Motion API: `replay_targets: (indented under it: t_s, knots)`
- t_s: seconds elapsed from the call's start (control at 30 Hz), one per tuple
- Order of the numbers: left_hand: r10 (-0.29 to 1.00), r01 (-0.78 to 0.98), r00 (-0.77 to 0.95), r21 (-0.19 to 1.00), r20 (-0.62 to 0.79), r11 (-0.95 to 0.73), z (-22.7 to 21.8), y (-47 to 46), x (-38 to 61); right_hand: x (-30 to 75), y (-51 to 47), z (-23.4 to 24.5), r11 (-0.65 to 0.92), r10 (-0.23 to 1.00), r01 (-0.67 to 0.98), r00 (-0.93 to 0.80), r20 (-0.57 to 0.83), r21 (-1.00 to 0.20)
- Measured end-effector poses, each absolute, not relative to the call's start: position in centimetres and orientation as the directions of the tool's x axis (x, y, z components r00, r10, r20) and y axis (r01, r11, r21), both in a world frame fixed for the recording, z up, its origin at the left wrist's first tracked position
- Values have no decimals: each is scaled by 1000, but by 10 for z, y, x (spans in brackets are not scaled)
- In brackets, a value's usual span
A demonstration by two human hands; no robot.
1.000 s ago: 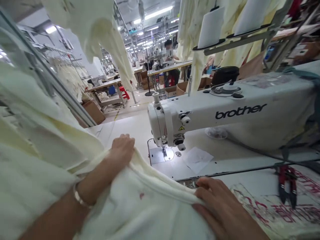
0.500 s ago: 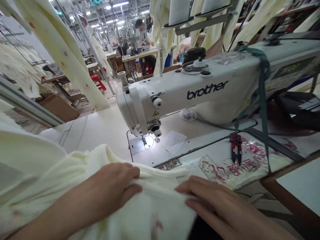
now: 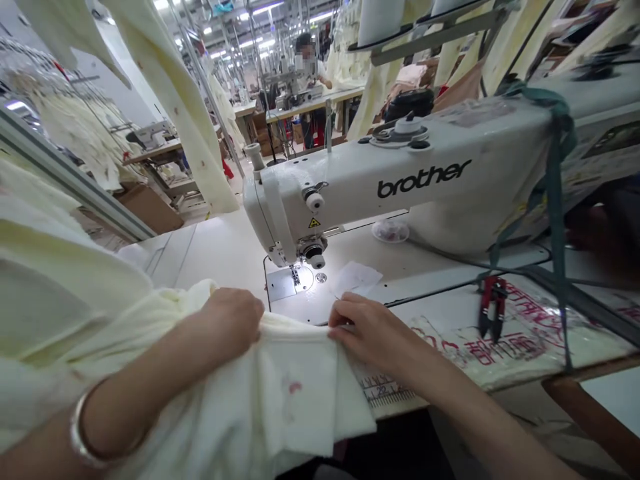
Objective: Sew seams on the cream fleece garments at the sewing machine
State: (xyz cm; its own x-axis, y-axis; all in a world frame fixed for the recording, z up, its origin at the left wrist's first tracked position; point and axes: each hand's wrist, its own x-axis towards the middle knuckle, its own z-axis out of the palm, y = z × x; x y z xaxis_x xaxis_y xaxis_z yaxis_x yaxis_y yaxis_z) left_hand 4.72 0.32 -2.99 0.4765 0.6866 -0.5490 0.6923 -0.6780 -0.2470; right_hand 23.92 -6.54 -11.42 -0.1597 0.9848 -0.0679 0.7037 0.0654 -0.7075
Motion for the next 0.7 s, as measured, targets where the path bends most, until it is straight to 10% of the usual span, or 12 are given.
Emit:
replay_targets:
  t_s: [0.2,0.7]
  knots:
    - [595,606,778,-6,-204,-795,-79,-24,64,236,-57,-125,73,984,719,-164,-67,-691]
    - [624,677,705,584,-337,-448,-81,1,53,257,-34,-88,-16,828,510,-475,-297,-860]
